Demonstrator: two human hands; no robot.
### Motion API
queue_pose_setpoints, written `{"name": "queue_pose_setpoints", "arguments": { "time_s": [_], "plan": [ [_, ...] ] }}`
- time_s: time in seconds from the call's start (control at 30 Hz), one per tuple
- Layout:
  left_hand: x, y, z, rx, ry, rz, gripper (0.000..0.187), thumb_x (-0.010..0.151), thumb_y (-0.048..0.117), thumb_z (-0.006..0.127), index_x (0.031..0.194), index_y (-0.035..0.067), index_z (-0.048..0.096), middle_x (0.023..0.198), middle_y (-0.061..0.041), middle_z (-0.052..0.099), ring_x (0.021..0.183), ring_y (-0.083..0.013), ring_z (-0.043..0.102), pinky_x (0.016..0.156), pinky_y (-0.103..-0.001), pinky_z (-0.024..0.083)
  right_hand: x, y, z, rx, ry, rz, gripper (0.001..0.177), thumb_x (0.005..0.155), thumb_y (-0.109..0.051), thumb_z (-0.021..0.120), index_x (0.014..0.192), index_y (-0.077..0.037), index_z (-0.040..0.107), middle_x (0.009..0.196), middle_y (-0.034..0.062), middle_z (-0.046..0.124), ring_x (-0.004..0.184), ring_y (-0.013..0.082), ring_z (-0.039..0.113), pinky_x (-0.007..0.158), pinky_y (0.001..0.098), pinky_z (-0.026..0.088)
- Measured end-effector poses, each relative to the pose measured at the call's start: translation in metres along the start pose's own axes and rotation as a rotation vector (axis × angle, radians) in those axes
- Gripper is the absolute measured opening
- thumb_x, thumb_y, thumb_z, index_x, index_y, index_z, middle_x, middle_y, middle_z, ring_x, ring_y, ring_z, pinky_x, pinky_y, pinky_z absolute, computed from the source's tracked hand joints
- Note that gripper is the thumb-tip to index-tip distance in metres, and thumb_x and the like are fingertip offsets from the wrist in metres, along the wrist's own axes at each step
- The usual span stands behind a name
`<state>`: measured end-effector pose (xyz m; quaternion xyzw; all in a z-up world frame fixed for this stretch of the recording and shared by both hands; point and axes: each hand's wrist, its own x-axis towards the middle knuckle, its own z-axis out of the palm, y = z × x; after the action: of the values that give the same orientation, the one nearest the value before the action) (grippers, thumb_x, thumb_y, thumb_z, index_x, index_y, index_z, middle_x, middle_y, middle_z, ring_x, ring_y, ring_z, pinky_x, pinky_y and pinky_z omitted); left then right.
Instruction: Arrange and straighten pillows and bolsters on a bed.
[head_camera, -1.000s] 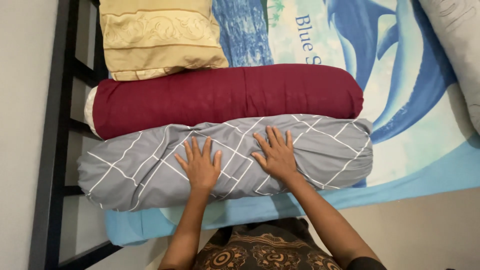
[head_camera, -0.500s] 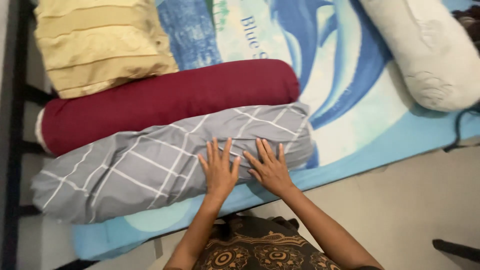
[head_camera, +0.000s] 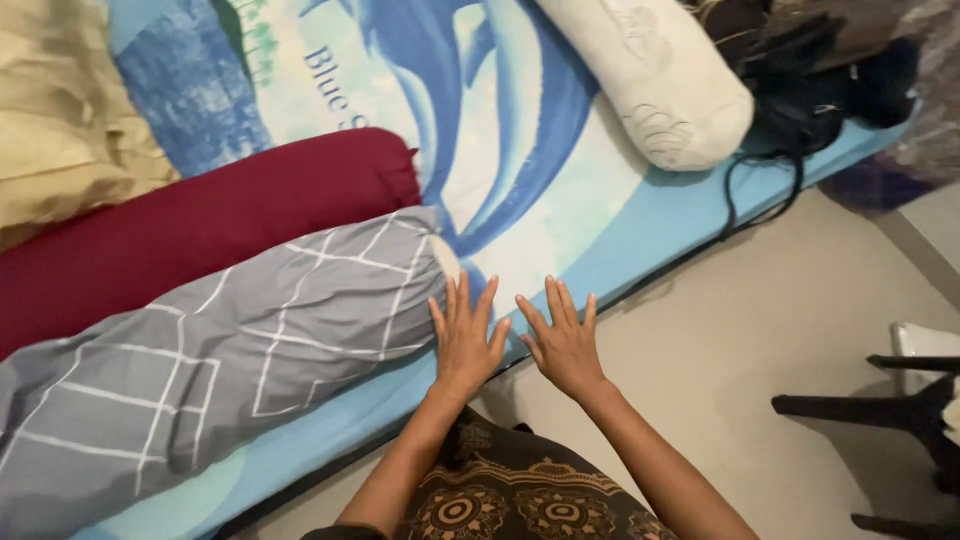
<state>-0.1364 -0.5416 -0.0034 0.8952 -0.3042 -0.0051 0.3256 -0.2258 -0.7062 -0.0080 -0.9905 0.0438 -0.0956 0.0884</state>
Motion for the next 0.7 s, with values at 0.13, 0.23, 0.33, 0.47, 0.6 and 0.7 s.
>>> {"name": "queue_pose_setpoints", "arguments": {
  "time_s": [0.13,0.23,0.33,0.47,0.6,0.7],
  "plan": [
    [0.022,0.027,0.021,-0.013,-0.051,0.043,0.070,0.095,0.036,0.066,0.157,0.021,0.039,0.165,-0.027,0.021,0.153,-0.0497,0.017,0.118,-0.071,0.009,-0.006,0.034,-0.014,0.031,-0.021,0.116,0.064,0.092,-0.037,0.069,0.150,-0.027,0.044,0.162,0.0235,0.026,0.150,0.0390,0.024,0.112,0.0770,0.015],
    [0.040,0.038,0.036,-0.004,-0.065,0.075,0.071,0.094,0.035,0.067,0.157,0.020,0.039,0.165,-0.028,0.021,0.153,-0.0495,0.016,0.117,-0.071,0.009,-0.005,0.060,-0.016,0.042,0.022,0.181,0.063,0.091,-0.035,0.069,0.149,-0.026,0.045,0.162,0.0228,0.027,0.151,0.0385,0.026,0.113,0.0769,0.013],
    [0.062,0.041,0.055,-0.016,-0.083,0.079,0.070,0.094,0.036,0.067,0.157,0.021,0.040,0.165,-0.027,0.022,0.153,-0.0480,0.016,0.117,-0.072,0.009,0.003,0.089,-0.014,0.029,0.062,0.226,0.064,0.093,-0.033,0.068,0.152,-0.026,0.045,0.161,0.0234,0.029,0.149,0.0392,0.030,0.114,0.0759,0.014],
    [0.097,0.047,0.077,-0.044,-0.087,0.089,0.067,0.096,0.034,0.066,0.156,0.018,0.041,0.166,-0.028,0.022,0.154,-0.0483,0.015,0.118,-0.070,0.008,0.022,0.126,-0.014,0.041,0.085,0.269,0.064,0.092,-0.032,0.069,0.151,-0.024,0.046,0.160,0.0252,0.031,0.148,0.0408,0.031,0.113,0.0756,0.015],
    [0.149,0.058,0.090,-0.112,-0.101,0.086,0.066,0.096,0.032,0.066,0.155,0.016,0.042,0.165,-0.029,0.021,0.153,-0.0486,0.015,0.119,-0.069,0.006,0.057,0.163,-0.020,0.034,0.083,0.289,0.063,0.091,-0.031,0.070,0.150,-0.023,0.048,0.158,0.0249,0.034,0.147,0.0403,0.034,0.113,0.0763,0.016],
    [0.182,0.058,0.106,-0.127,-0.113,0.098,0.065,0.096,0.033,0.065,0.155,0.015,0.042,0.164,-0.030,0.023,0.154,-0.0490,0.017,0.119,-0.069,0.006,0.082,0.190,-0.013,0.013,0.103,0.291,0.062,0.091,-0.031,0.070,0.149,-0.022,0.048,0.158,0.0254,0.035,0.146,0.0394,0.036,0.112,0.0766,0.017]
  ]
}}
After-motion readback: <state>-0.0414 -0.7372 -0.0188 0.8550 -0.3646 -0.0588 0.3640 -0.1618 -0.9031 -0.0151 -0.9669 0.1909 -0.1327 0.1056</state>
